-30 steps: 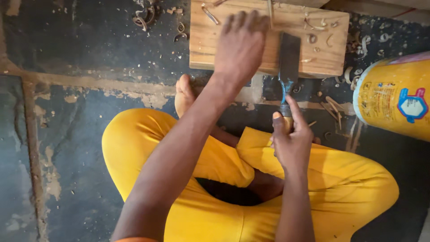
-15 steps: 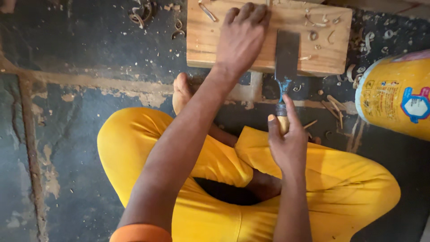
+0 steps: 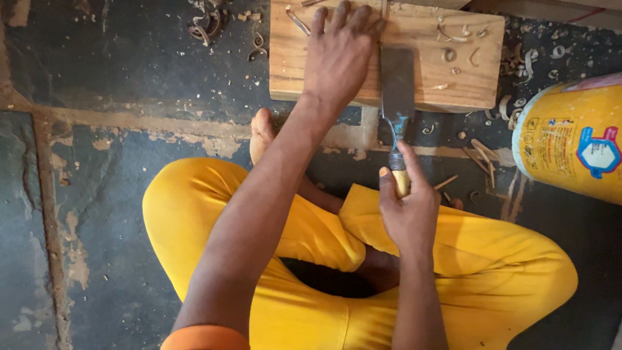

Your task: The person is sitting cross-legged on the floor, using a chisel to carve a rectangular wooden block. They repeatedly scrape the surface of the wood, removing thin shavings and creating a smooth finish. The person occasionally pauses to clear away wood shavings from the block's surface.

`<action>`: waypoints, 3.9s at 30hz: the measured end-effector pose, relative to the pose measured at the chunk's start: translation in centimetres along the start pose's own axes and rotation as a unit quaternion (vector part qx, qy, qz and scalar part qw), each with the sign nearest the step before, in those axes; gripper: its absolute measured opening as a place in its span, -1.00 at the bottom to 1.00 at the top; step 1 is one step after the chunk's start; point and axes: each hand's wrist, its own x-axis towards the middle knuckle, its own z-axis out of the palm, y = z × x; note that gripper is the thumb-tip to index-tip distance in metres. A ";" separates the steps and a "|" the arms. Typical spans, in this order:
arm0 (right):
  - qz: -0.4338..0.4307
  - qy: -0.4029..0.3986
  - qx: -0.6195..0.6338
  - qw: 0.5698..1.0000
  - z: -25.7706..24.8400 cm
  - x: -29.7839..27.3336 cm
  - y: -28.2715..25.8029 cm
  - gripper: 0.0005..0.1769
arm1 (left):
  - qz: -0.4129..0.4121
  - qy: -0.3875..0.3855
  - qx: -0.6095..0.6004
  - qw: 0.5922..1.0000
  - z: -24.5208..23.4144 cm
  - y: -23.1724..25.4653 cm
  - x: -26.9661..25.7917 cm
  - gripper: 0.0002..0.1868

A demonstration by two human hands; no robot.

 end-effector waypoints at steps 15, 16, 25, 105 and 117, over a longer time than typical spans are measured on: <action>-0.002 -0.010 -0.001 1.000 0.5 0.2 -0.1 -0.47 | -0.017 -0.023 -0.012 1.000 0.0 0.1 0.0 -0.45; -0.005 -0.010 0.004 1.000 0.5 0.2 -0.1 -0.47 | -0.017 -0.021 -0.013 1.000 0.1 0.1 0.0 -0.45; 0.038 -0.037 -0.037 0.998 0.8 1.0 -0.6 -0.41 | -0.020 -0.025 -0.002 0.999 0.1 0.3 0.0 -0.39; 0.018 -0.006 -0.005 1.000 0.8 0.3 0.2 -0.47 | -0.057 0.002 -0.050 0.997 -0.8 0.1 -0.3 -0.50; -0.038 -0.004 0.000 0.999 0.9 0.3 0.1 -0.47 | -0.069 0.018 -0.050 0.996 -0.4 0.6 -0.4 -0.50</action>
